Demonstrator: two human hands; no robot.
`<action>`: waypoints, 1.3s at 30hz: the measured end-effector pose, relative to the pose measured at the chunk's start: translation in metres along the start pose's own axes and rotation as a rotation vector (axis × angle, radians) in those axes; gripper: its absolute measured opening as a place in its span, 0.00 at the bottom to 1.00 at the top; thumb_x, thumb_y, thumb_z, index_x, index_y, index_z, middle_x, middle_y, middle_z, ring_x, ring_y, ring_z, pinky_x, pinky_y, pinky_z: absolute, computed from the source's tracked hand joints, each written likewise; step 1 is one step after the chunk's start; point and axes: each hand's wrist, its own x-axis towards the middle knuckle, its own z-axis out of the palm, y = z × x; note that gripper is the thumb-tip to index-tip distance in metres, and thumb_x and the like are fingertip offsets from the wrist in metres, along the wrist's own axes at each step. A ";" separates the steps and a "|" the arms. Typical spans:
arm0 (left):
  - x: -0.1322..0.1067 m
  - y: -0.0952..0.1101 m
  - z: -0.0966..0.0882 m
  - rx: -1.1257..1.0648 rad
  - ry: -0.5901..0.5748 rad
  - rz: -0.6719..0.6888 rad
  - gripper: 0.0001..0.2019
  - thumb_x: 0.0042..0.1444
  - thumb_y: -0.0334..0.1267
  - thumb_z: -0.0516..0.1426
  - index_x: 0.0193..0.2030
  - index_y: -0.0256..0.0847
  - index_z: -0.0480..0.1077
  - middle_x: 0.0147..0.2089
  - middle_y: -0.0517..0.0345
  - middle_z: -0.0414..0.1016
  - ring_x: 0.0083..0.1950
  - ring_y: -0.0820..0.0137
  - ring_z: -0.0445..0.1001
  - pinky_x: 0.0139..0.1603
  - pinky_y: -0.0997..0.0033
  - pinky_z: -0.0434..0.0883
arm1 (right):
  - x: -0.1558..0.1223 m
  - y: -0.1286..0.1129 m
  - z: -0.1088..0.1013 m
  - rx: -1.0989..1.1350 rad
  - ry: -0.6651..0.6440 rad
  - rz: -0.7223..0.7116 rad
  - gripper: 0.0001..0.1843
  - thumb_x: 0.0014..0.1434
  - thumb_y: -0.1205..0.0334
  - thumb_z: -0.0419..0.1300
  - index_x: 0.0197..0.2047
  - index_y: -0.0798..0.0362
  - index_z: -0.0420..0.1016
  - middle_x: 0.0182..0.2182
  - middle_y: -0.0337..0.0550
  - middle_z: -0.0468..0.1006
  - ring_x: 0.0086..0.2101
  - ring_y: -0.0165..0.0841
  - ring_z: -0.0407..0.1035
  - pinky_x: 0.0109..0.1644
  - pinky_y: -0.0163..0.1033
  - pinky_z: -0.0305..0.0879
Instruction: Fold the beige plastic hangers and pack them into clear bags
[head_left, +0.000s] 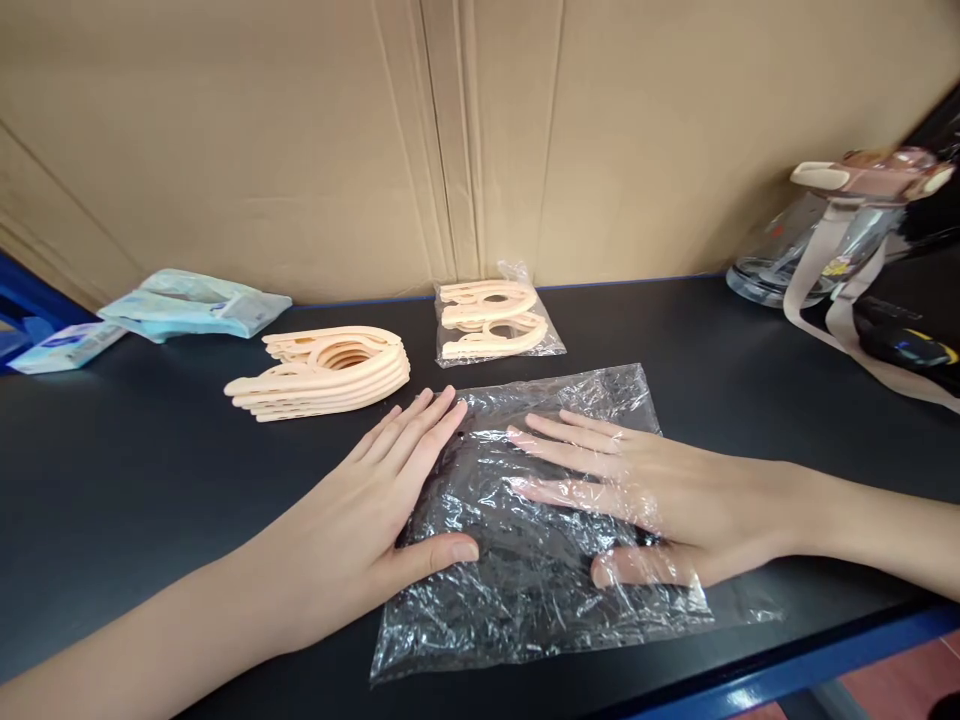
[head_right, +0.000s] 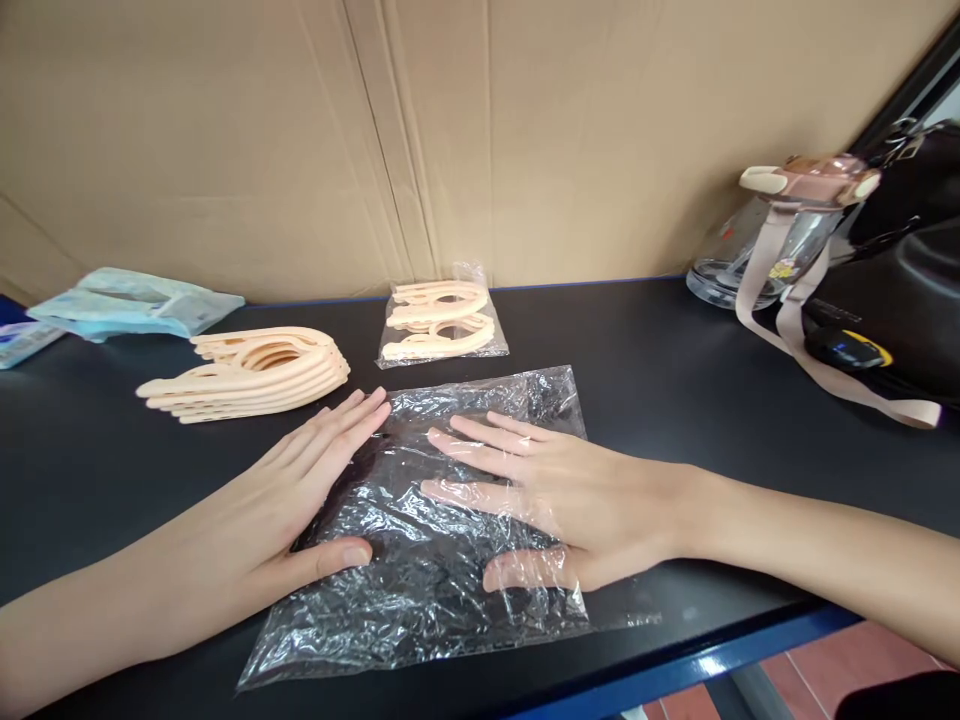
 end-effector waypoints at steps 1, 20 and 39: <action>0.000 0.000 0.000 -0.004 -0.003 0.011 0.44 0.65 0.61 0.50 0.77 0.46 0.32 0.78 0.49 0.44 0.77 0.53 0.47 0.72 0.47 0.57 | 0.000 0.001 0.000 0.008 0.012 -0.005 0.39 0.67 0.47 0.57 0.74 0.53 0.51 0.73 0.53 0.39 0.72 0.43 0.30 0.73 0.59 0.36; -0.001 0.008 -0.007 -0.022 0.052 -0.085 0.44 0.64 0.66 0.44 0.77 0.47 0.28 0.78 0.44 0.43 0.76 0.51 0.51 0.72 0.49 0.58 | -0.006 0.015 -0.001 -0.031 0.033 -0.042 0.37 0.66 0.44 0.58 0.72 0.50 0.57 0.74 0.50 0.39 0.72 0.44 0.33 0.73 0.58 0.39; -0.001 0.007 -0.009 0.013 0.053 -0.126 0.44 0.62 0.68 0.44 0.76 0.54 0.27 0.79 0.51 0.43 0.74 0.47 0.54 0.69 0.44 0.61 | -0.003 0.014 -0.018 1.231 0.175 0.476 0.11 0.62 0.57 0.65 0.32 0.55 0.75 0.31 0.42 0.84 0.29 0.25 0.71 0.33 0.31 0.62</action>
